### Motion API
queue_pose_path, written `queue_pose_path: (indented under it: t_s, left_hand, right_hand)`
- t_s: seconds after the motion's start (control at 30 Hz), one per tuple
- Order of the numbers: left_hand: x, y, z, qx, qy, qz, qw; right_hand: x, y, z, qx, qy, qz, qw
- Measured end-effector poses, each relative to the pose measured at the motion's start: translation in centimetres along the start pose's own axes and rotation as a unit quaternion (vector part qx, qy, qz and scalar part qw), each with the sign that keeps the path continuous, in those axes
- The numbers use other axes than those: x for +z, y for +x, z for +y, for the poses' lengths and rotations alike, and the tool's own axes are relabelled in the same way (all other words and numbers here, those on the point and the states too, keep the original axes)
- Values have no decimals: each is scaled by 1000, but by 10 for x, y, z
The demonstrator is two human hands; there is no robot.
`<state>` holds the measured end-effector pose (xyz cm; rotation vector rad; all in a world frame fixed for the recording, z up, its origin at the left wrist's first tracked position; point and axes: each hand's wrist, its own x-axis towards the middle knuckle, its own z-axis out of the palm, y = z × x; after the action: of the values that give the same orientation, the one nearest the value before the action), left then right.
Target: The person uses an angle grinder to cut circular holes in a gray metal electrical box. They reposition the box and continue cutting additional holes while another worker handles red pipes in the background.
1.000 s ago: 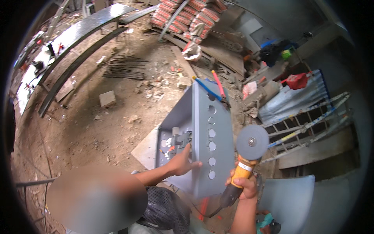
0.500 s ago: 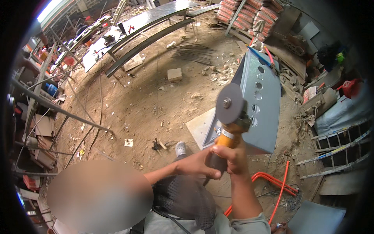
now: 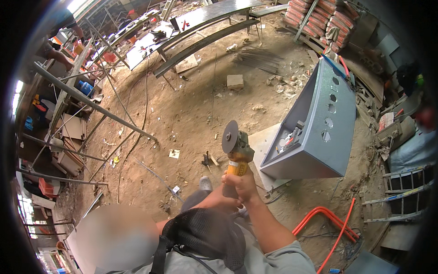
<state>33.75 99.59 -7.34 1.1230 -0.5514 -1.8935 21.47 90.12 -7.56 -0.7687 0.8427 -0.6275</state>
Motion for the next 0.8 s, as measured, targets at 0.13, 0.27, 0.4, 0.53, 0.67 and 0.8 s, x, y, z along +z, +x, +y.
queue_pose_path:
  t_s: [0.13, 0.27, 0.4, 0.53, 0.67, 0.8]
  left_hand:
    - [-60, 7, 4, -29, 23, 22, 999]
    - [-116, 9, 30, -39, -2, 65, 997]
    - [-216, 32, 29, -42, -9, 126, 991]
    - [-341, 71, 14, -53, -10, 178, 982]
    - [-484, 107, -30, -75, -42, 276, 957]
    - [-588, 115, -63, -79, -79, 364, 924]
  right_hand:
    - [30, 34, 25, 6, -5, 22, 1000]
    - [64, 95, 59, 20, -61, -5, 998]
    - [63, 190, 97, 37, -219, -126, 967]
    - [9, 300, 212, 147, -268, -65, 950]
    - [-34, 394, 321, 277, -459, 11, 844]
    - [-78, 475, 432, 314, -583, 20, 749]
